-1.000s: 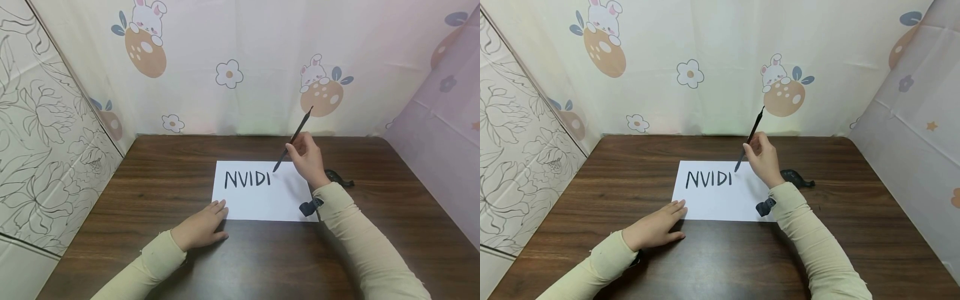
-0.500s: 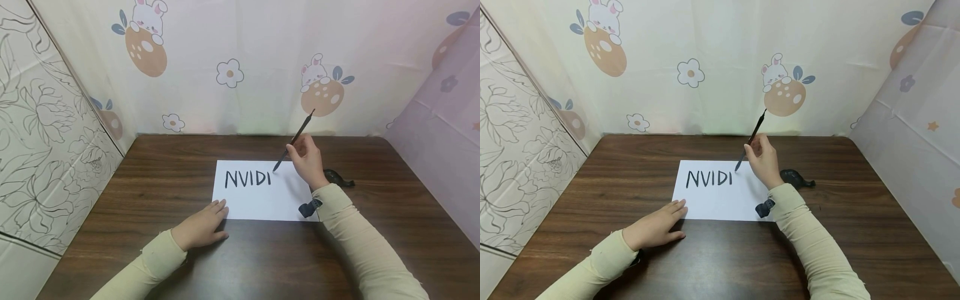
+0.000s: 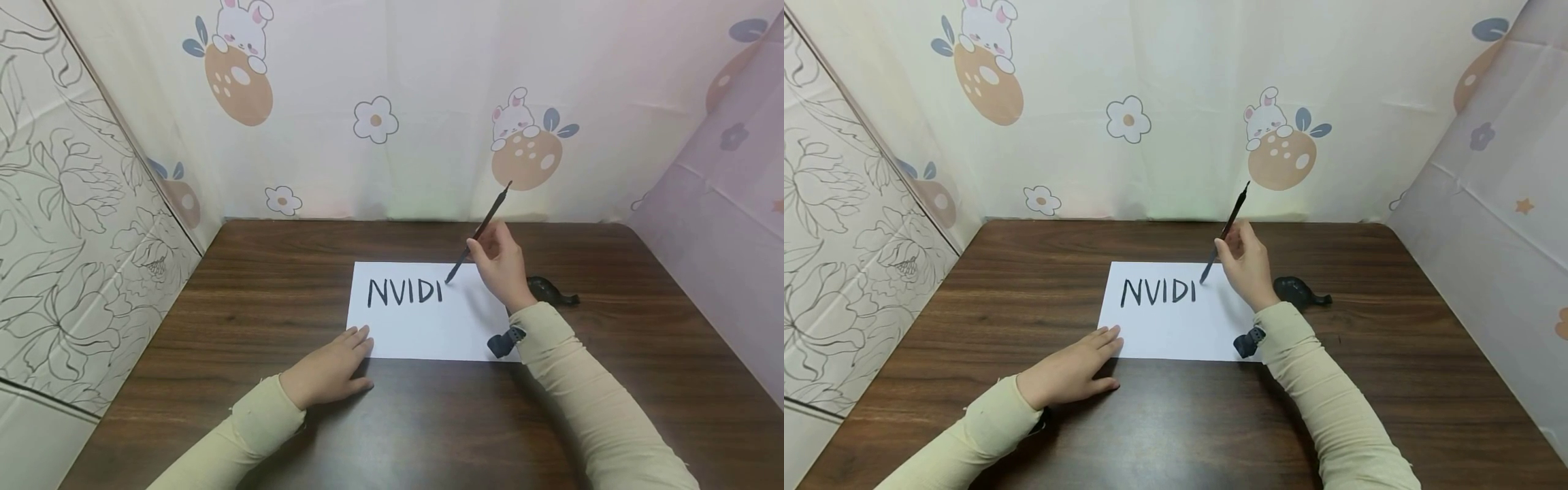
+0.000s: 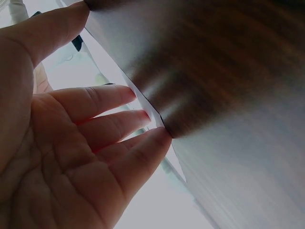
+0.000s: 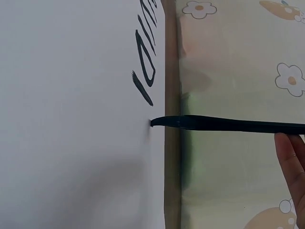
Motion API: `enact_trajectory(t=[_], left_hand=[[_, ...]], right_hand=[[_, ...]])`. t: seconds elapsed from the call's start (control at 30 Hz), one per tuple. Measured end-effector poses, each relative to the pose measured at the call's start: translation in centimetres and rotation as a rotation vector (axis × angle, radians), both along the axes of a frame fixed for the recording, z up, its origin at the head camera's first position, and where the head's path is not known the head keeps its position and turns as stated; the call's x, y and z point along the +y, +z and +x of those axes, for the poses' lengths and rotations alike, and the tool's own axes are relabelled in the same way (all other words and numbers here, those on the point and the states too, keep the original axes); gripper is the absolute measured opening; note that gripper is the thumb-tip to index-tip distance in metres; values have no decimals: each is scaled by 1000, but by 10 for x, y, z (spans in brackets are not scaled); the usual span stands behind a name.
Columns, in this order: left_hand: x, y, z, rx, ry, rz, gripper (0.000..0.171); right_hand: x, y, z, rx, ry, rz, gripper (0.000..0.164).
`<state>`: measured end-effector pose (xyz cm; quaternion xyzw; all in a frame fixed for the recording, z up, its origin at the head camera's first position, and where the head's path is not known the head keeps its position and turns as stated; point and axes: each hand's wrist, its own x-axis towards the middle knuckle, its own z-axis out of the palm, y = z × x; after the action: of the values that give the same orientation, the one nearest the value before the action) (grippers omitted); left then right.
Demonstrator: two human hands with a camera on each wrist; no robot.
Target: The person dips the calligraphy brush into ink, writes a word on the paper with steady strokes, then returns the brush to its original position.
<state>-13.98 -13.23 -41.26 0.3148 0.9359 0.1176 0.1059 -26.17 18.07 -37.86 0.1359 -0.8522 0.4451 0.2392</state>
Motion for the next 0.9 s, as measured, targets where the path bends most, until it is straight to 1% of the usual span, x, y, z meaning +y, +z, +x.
enact_trajectory(t=[0.33, 0.63, 0.9], left_hand=[[0, 0, 0, -13, -1, 8, 67], [0, 0, 1, -14, 2, 0, 67], [0, 1, 1, -12, 2, 4, 67]], right_hand=[[1, -2, 1, -14, -5, 0, 18], [3, -2, 3, -37, -8, 10, 21], [4, 1, 7, -81, 40, -11, 24]])
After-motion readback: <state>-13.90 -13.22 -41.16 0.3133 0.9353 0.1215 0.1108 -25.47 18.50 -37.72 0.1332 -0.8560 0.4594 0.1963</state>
